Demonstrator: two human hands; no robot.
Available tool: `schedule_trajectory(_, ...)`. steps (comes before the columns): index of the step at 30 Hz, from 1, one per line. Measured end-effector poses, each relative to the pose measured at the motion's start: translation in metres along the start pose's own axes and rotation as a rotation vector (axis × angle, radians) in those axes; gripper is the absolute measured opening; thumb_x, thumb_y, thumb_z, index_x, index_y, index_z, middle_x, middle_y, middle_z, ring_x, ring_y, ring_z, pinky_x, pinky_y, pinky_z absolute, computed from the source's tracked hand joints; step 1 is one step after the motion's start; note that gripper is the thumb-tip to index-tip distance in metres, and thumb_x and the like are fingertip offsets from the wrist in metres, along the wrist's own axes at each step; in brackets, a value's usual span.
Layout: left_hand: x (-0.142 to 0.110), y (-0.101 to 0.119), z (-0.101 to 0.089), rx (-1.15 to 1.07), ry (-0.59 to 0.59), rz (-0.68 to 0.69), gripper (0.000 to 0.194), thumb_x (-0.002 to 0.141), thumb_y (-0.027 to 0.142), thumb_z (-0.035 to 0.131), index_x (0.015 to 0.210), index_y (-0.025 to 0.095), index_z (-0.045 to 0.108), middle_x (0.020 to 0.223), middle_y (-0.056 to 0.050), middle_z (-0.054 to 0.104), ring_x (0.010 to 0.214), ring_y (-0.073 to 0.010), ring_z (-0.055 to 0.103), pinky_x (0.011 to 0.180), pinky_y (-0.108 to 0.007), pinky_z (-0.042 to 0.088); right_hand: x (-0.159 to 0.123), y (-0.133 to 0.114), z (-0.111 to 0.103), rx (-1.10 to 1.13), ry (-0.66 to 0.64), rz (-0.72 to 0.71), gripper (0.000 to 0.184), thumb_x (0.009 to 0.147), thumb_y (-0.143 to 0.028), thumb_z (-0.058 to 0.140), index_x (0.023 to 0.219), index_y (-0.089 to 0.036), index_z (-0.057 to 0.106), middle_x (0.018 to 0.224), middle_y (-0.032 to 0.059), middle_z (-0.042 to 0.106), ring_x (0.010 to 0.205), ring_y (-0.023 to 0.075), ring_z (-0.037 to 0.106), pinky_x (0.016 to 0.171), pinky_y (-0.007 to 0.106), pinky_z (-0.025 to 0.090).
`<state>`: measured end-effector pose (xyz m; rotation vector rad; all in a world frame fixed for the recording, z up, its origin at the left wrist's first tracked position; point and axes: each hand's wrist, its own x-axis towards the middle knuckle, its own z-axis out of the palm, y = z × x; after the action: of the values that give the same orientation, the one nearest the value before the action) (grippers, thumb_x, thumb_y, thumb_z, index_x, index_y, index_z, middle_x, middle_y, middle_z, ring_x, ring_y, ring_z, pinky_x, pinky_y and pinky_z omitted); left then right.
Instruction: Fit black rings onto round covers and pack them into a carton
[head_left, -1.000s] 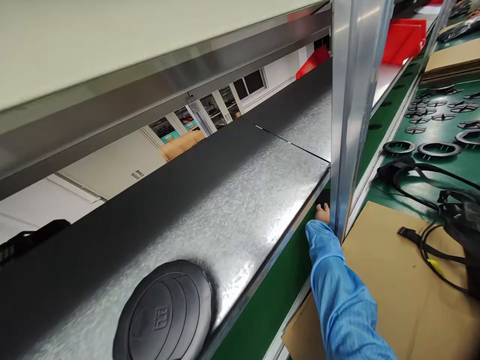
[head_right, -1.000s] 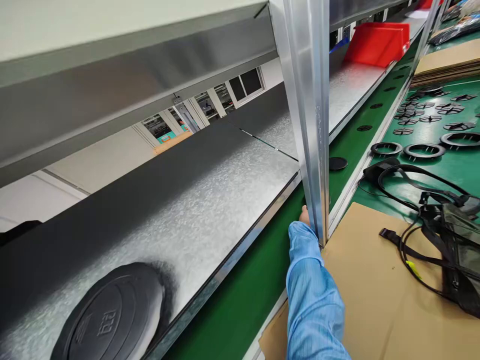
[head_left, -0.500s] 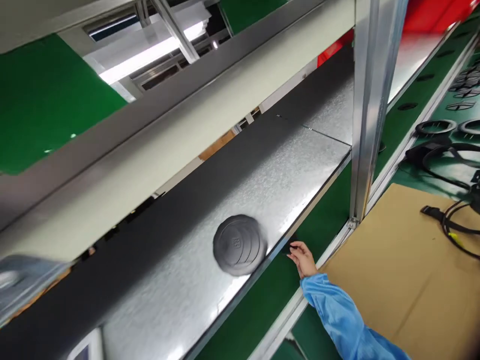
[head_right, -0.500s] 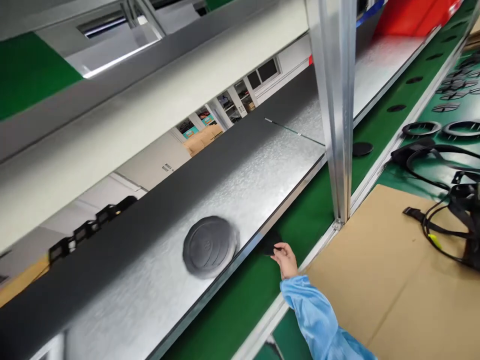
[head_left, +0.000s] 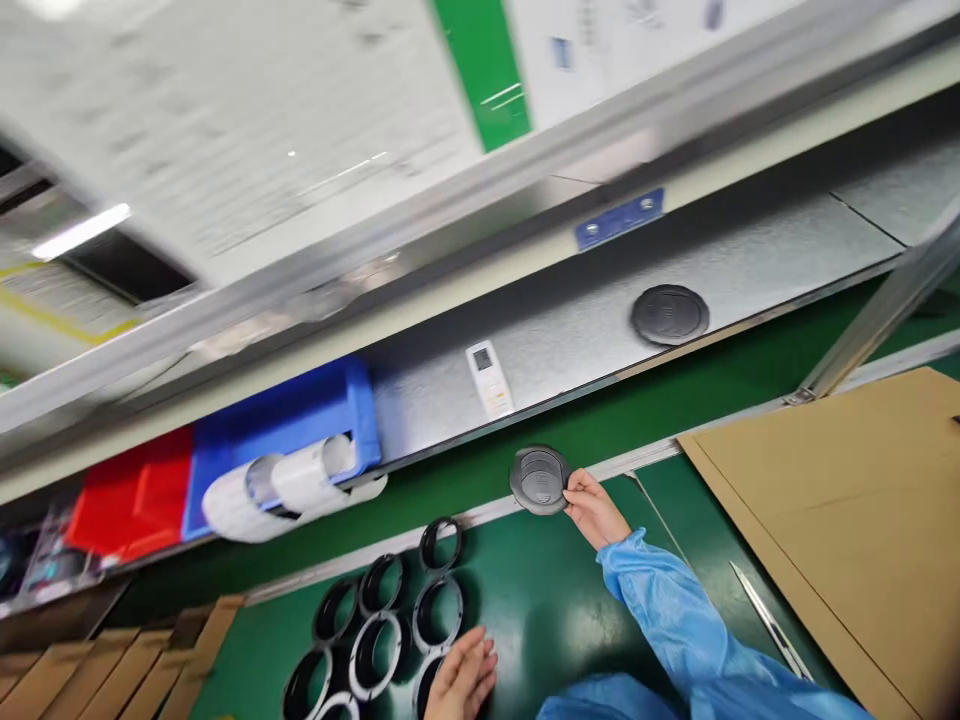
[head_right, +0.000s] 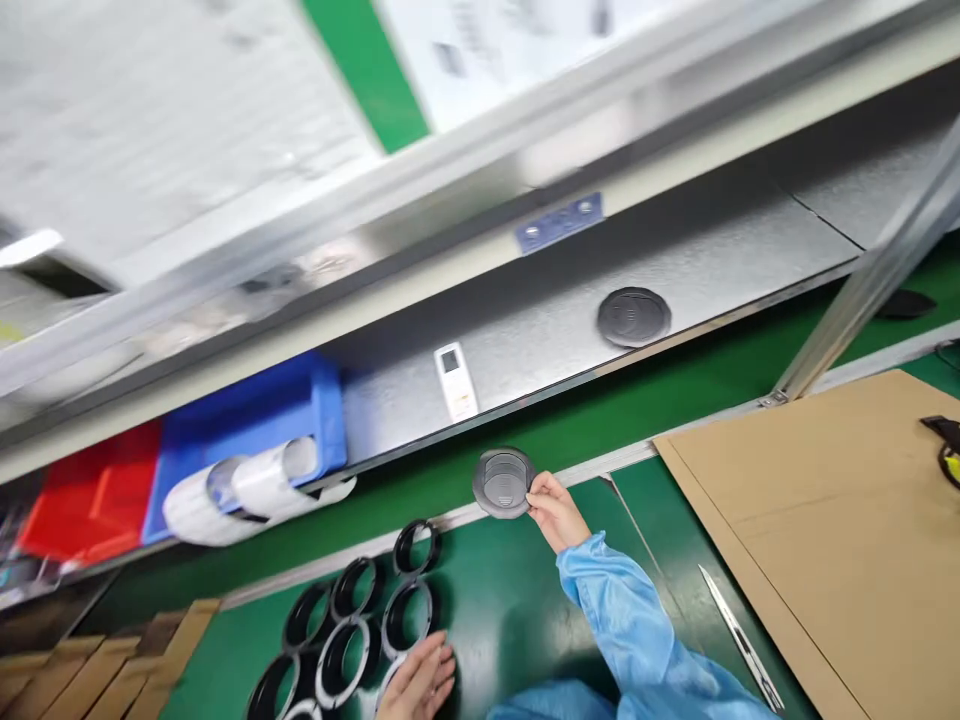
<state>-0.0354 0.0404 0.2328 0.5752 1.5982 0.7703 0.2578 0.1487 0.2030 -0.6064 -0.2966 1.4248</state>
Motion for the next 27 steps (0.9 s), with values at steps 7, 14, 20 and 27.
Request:
schedule_trajectory(7, -0.014, 0.014, -0.024, -0.297, -0.481, 0.492, 0.101, 0.070, 0.036, 0.088, 0.152, 0.046, 0.031, 0.164, -0.006, 0.028, 0.145, -0.0352, 0.037, 0.114, -0.052, 0.040, -0.107, 0.069, 0.097, -0.087, -0.089, 0.130, 0.028, 0.068, -0.028, 0.089, 0.078, -0.024, 0.063, 0.080, -0.0042, 0.063, 0.073, 0.0115, 0.059, 0.072, 0.025, 0.051)
schedule_trajectory(14, -0.027, 0.032, -0.069, -0.567, -0.583, 0.480, 0.119, 0.063, 0.032, 0.092, 0.157, 0.042, 0.019, 0.161, -0.009, 0.035, 0.129, -0.0362, 0.054, 0.115, -0.057, 0.038, -0.205, 0.142, 0.145, -0.117, -0.346, 0.660, 0.040, 0.074, -0.035, 0.089, 0.109, -0.027, 0.071, 0.097, 0.0021, 0.073, 0.087, 0.0162, 0.070, 0.084, 0.033, 0.058)
schedule_trajectory(20, -0.023, 0.028, -0.101, -0.774, -0.833, 0.035, 0.088, 0.086, 0.079, 0.049, 0.143, 0.012, 0.050, 0.126, -0.022, 0.065, 0.115, -0.0406, 0.063, 0.098, -0.063, 0.050, -0.204, 0.111, 0.156, -0.881, -0.461, 0.010, 0.025, 0.091, -0.046, 0.069, 0.103, -0.025, 0.077, 0.096, 0.0087, 0.071, 0.087, 0.0236, 0.068, 0.074, 0.038, 0.058)
schedule_trajectory(27, -0.041, 0.017, -0.098, -0.696, -1.131, -0.023, 0.079, 0.087, 0.080, 0.042, 0.153, 0.036, 0.034, 0.147, -0.015, 0.053, 0.120, -0.0431, 0.061, 0.091, -0.071, 0.049, -0.177, 0.098, 0.136, -0.973, -0.263, -0.003, 0.046, 0.084, -0.054, 0.074, 0.118, -0.024, 0.070, 0.105, 0.0086, 0.071, 0.095, 0.0248, 0.065, 0.090, 0.042, 0.052)
